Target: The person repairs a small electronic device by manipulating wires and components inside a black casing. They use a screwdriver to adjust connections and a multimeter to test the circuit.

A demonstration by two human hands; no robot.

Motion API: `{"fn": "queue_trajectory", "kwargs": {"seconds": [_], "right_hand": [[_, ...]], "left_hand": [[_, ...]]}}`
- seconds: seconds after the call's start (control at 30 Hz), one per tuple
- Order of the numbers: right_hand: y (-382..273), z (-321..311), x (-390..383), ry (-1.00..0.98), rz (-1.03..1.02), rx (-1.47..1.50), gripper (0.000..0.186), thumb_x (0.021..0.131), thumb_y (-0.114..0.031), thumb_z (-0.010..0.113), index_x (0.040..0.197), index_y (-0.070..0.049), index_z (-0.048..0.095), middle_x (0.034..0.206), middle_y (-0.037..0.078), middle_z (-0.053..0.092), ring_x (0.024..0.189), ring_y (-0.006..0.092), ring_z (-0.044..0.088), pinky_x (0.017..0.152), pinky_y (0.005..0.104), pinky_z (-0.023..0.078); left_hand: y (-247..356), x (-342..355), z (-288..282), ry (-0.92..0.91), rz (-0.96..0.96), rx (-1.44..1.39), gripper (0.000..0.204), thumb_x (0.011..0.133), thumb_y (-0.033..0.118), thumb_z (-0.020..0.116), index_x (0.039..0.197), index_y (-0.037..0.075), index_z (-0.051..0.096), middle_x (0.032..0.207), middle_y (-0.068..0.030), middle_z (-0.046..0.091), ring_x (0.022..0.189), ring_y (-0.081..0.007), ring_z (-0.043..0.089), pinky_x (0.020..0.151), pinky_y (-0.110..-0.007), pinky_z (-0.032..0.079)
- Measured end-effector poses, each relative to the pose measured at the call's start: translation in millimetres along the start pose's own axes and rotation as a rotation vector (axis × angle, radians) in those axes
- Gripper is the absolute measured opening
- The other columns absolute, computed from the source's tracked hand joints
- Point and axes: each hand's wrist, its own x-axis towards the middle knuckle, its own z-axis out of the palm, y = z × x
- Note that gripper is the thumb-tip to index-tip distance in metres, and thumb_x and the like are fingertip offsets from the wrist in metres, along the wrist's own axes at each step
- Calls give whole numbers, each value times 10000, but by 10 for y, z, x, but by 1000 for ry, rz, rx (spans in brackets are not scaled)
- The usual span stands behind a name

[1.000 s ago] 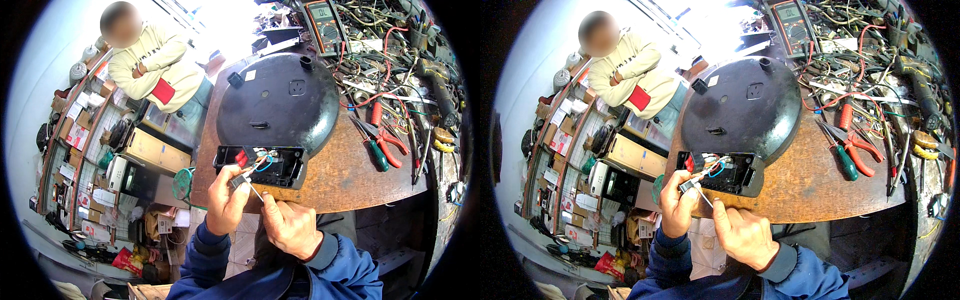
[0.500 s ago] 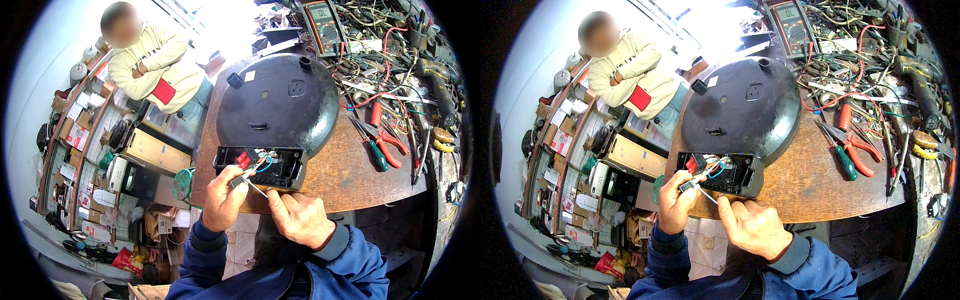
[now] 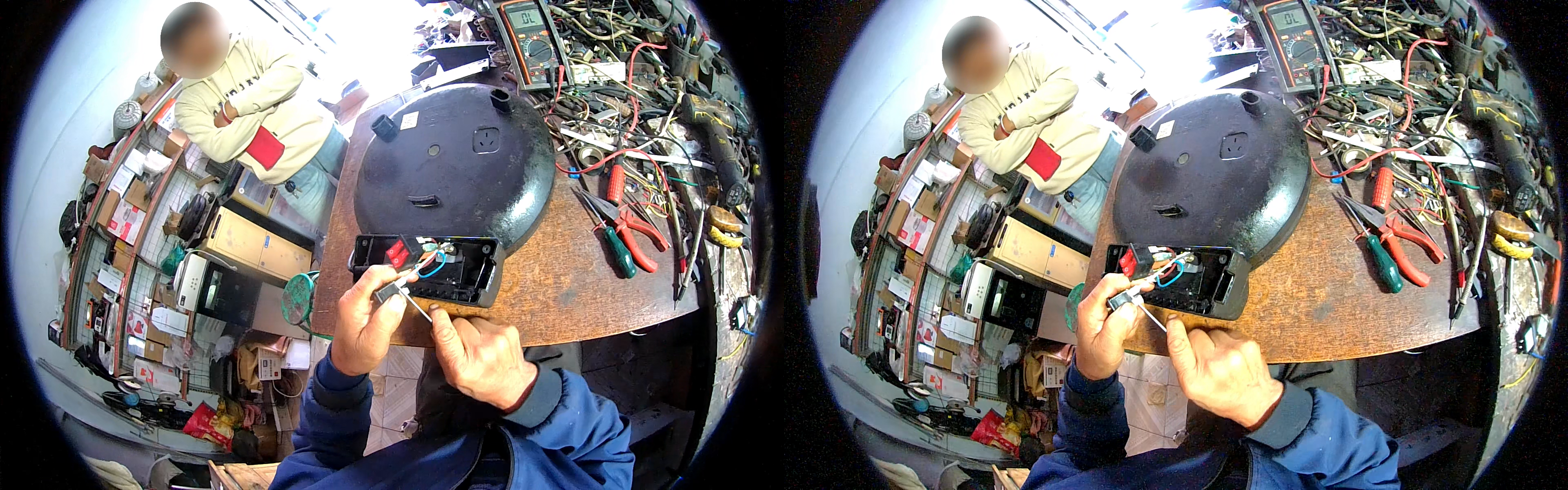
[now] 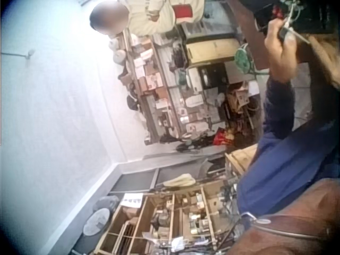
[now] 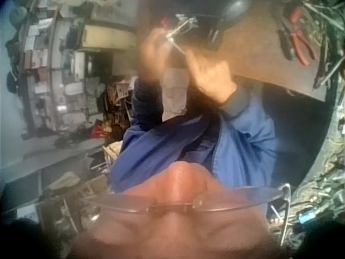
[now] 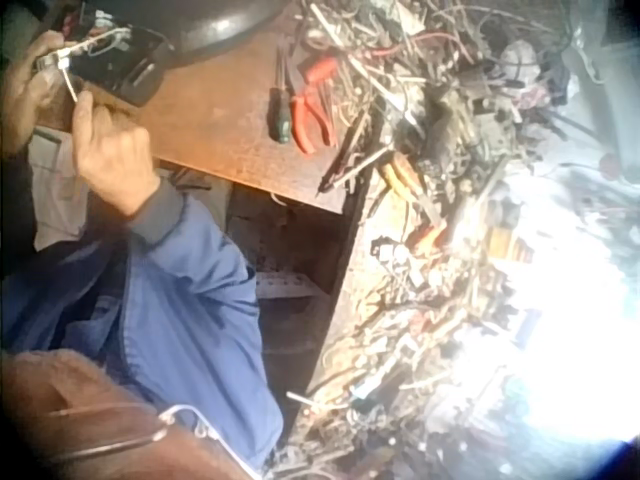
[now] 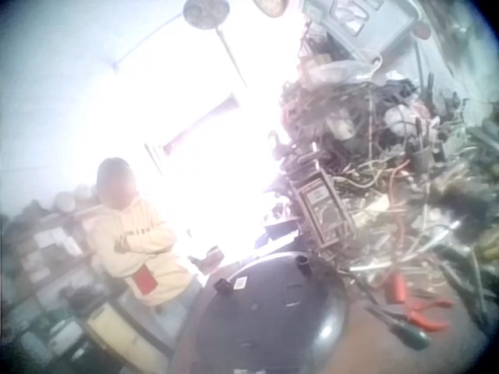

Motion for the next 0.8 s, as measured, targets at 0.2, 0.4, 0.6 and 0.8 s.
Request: {"fn": "queue_trajectory", "kwargs": {"seconds": [0.2, 0.4, 0.6, 0.8], "right_hand": [[147, -77, 43, -46, -100, -91, 458, 788, -76, 678, 1213, 95, 650, 715, 50, 559, 562, 188, 631, 441, 336, 501], [-65, 13, 16, 26, 69, 109, 494, 802, -28, 721, 1260, 110, 601, 695, 80, 581, 536, 241, 622, 449, 388, 491], [-300, 139, -26, 66, 170, 77, 468, 835, -80, 651, 1258, 114, 607, 735, 79, 596, 567, 216, 654, 465, 353, 517], [-416, 53, 27, 0, 209, 0, 493, 815, -96, 643, 1257, 119, 611, 735, 66, 594, 572, 190, 652, 494, 340, 532]], "left_hand": [[24, 1, -74, -63, -47, -2, 299, 977, 69, 572, 1257, 9, 657, 897, 47, 563, 760, -29, 464, 673, -214, 392], [-49, 1, 11, 19, 78, 54, 308, 992, 92, 576, 1276, -7, 644, 926, 31, 603, 783, -35, 497, 693, -223, 417], [-25, -26, 105, 81, 98, 32, 298, 1000, 143, 607, 1249, -17, 638, 843, 46, 564, 660, -5, 419, 567, -195, 327], [-42, -58, 151, 132, 160, 121, 280, 1014, 135, 597, 1257, -1, 626, 896, 31, 592, 692, -22, 446, 599, -212, 369]]}}
